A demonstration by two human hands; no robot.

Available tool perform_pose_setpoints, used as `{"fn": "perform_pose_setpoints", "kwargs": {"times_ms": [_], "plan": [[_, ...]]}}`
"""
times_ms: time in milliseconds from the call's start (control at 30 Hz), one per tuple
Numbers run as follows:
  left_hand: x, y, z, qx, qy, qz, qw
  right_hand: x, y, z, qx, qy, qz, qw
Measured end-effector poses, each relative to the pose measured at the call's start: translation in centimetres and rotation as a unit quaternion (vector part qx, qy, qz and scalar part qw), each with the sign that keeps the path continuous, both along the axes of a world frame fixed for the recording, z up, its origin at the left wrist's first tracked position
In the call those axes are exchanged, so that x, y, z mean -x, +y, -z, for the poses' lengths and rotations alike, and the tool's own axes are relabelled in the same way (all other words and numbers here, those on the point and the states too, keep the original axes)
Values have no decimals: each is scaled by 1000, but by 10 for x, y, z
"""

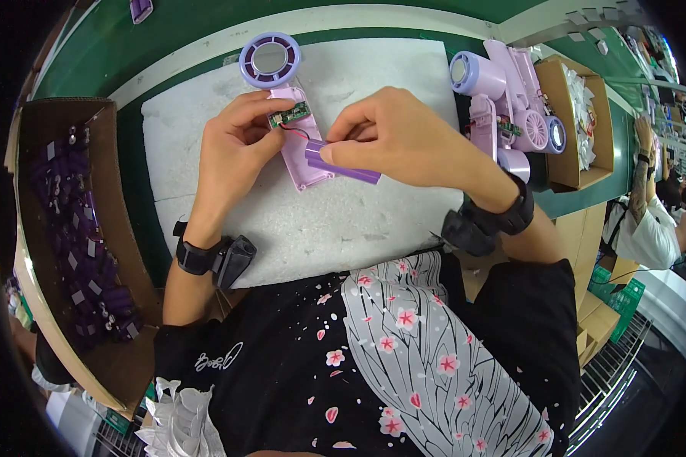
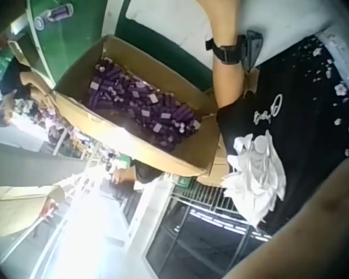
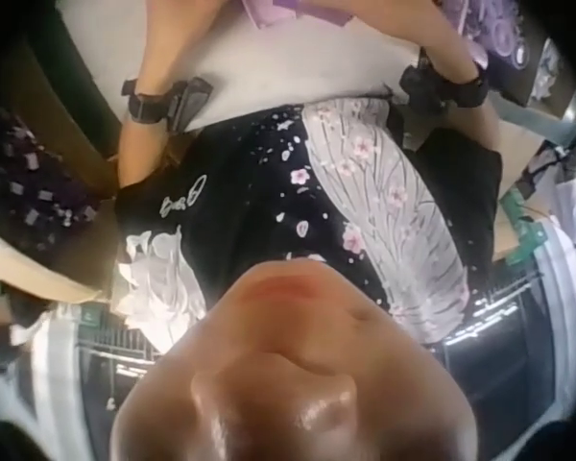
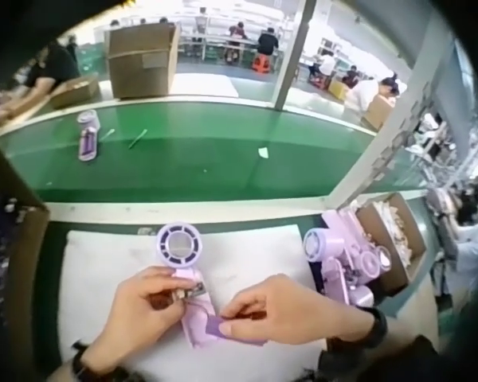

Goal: Assembling handheld electric fans by installing circuit boards and batteries into the plastic housings.

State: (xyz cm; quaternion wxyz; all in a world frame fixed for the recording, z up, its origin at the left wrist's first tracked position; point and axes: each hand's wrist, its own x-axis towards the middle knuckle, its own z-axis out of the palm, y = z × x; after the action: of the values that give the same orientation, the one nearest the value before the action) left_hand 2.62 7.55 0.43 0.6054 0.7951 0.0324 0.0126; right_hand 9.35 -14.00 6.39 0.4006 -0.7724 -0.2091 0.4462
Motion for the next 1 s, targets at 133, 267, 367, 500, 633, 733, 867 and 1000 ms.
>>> {"fn": "perform_pose_setpoints", "kwargs": {"times_ms": [133,267,367,500,633,733,867,1000], "plan": [[-1,0,0,-8,1,6,1000,13,-7,10,-70,110,67,989],[2,2,3,1,0,12,1000,31,-10,11,-167,199,93,961],[2,3,2,-33,3,29,999,35,-11,13,-247,249,99,931],[2,2,5,-29,-14,29,999,33,-13,25,-366,276,56,887],[4,1,-4,-44,-23,28,998,29,-9,6,-288,268,103,914],[4,-2,-6,-59,-39,25,997,20,-13,-1,-181,138,39,973],[3,-3,-5,-90,-74,16,993,15,-14,6,-178,-130,-37,975],[1,-2,-7,-116,-95,24,988,18,-10,12,-163,-201,-50,965]]}}
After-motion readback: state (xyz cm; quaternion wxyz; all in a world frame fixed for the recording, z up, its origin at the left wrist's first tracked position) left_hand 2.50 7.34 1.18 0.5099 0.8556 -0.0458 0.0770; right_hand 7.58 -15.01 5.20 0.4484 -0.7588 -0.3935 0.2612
